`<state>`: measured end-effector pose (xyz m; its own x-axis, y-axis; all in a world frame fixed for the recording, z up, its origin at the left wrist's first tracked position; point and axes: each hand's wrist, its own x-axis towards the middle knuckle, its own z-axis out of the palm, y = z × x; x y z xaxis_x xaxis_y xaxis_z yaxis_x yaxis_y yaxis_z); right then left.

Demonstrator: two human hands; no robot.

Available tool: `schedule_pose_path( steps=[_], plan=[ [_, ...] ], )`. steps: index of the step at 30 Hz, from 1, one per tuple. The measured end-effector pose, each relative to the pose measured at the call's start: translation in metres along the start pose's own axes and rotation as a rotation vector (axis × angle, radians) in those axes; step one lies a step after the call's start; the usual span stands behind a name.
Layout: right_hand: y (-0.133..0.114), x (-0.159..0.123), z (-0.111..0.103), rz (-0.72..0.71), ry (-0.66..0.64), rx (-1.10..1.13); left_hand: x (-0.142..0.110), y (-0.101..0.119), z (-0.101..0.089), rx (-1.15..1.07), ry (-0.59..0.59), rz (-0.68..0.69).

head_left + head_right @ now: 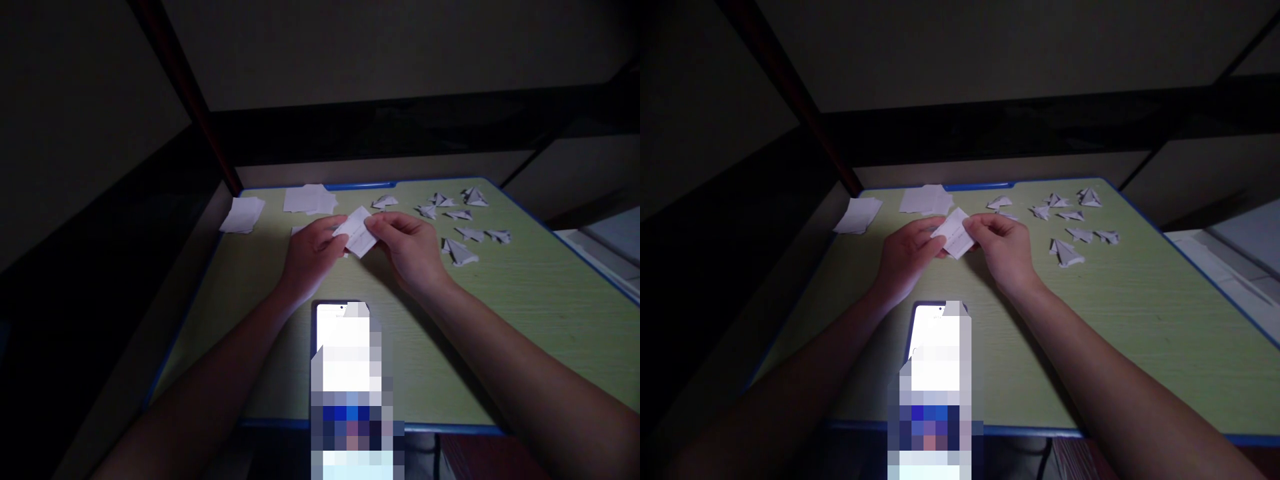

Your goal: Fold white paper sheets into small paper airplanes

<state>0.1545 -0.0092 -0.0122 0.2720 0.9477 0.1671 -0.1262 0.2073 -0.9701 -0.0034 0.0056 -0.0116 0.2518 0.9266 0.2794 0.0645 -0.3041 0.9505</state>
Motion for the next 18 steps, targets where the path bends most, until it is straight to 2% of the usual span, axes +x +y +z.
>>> schedule_pose_path(
  steps=[8,18],
  plan=[
    [0.0004,0.0009,0.0004,-0.033,0.008,-0.025,-0.0014,0.0070,-0.0002,0.075,0.020,0.012],
    [-0.0007,-0.0008,0.0000,-0.021,-0.018,0.003,-0.0005,0.0037,0.0029,-0.076,0.031,-0.048]
  ],
)
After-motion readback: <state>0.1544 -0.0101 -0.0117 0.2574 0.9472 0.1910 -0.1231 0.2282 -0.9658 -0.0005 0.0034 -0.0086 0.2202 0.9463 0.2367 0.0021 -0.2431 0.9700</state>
